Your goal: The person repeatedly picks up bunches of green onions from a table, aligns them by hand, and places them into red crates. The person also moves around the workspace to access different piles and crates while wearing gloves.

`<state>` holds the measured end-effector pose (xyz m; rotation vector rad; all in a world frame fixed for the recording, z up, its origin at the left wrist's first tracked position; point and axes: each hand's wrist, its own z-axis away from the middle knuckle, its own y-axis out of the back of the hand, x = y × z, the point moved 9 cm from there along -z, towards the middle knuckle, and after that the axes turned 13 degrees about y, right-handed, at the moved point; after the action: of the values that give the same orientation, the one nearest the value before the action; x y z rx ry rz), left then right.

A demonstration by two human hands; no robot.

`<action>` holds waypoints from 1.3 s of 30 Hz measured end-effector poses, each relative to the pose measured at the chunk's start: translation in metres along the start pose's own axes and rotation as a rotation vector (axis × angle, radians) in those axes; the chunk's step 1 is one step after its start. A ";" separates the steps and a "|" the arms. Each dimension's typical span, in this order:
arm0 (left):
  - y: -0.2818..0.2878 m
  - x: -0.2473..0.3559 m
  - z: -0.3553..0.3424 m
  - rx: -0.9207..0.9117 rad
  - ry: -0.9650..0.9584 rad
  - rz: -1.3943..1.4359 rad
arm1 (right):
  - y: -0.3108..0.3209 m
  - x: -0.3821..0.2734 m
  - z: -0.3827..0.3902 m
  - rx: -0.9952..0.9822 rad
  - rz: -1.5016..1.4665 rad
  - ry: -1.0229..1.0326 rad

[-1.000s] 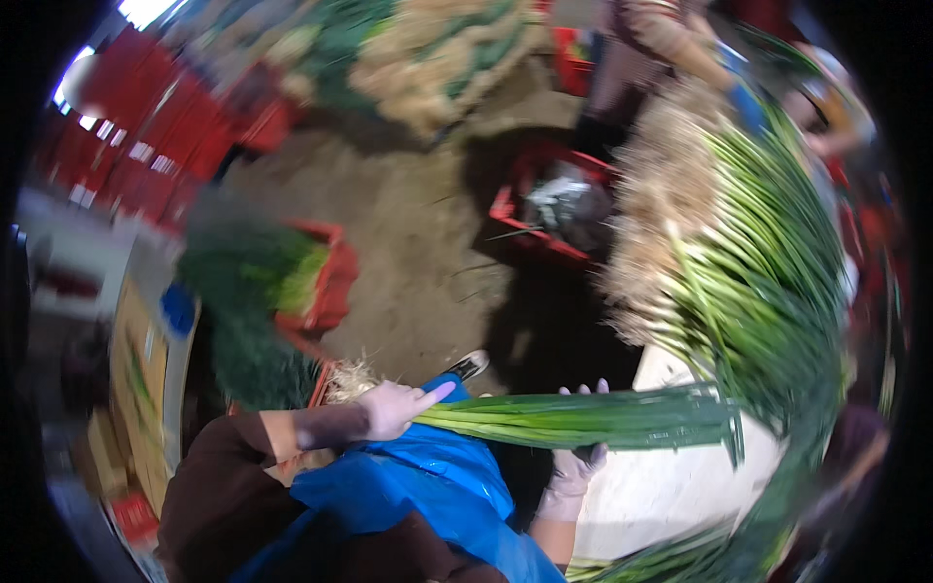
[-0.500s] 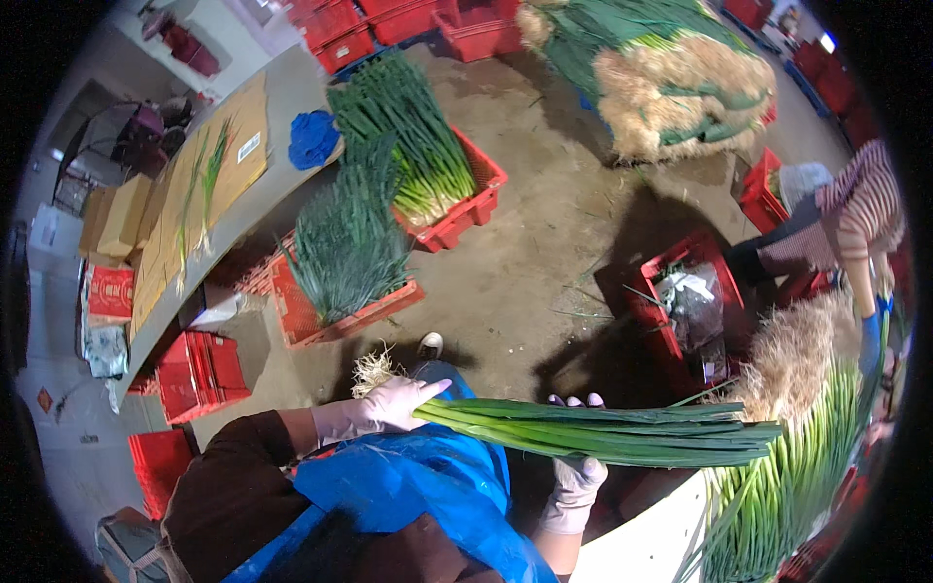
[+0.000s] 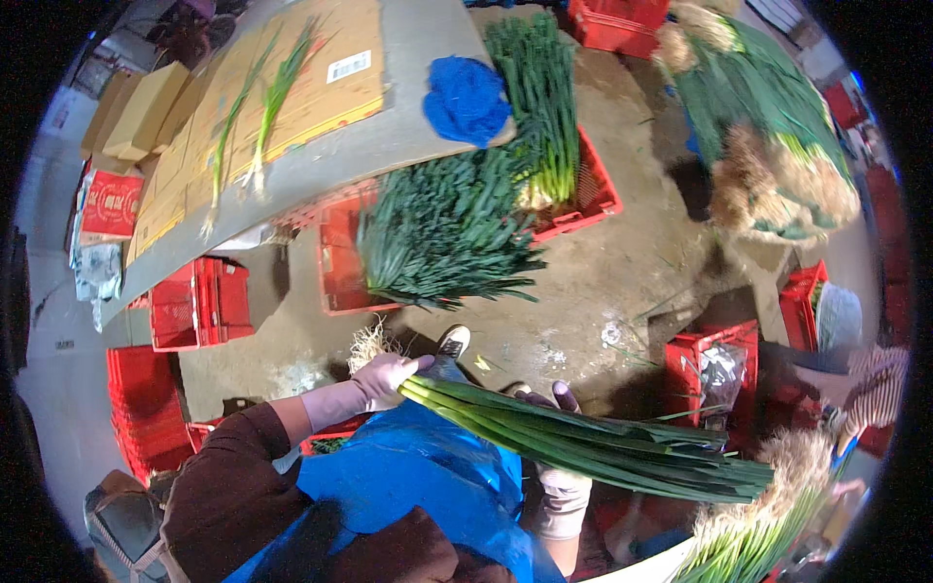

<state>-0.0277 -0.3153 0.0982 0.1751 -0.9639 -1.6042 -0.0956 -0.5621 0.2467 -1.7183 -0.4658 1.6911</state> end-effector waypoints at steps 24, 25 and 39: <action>0.061 -0.389 -0.095 0.546 0.278 0.271 | -0.216 0.322 -0.178 -0.750 0.489 -0.043; 0.067 -0.402 -0.105 0.652 0.246 0.216 | -0.215 0.340 -0.185 -0.768 0.513 -0.006; 0.058 -0.491 -0.259 0.398 0.598 0.226 | -0.192 0.505 -0.319 -0.689 1.074 -0.031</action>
<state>0.3127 -0.0076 -0.2198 0.7488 -0.7813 -1.0415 0.3016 -0.1540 -0.0163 -2.7475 -0.1013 2.4575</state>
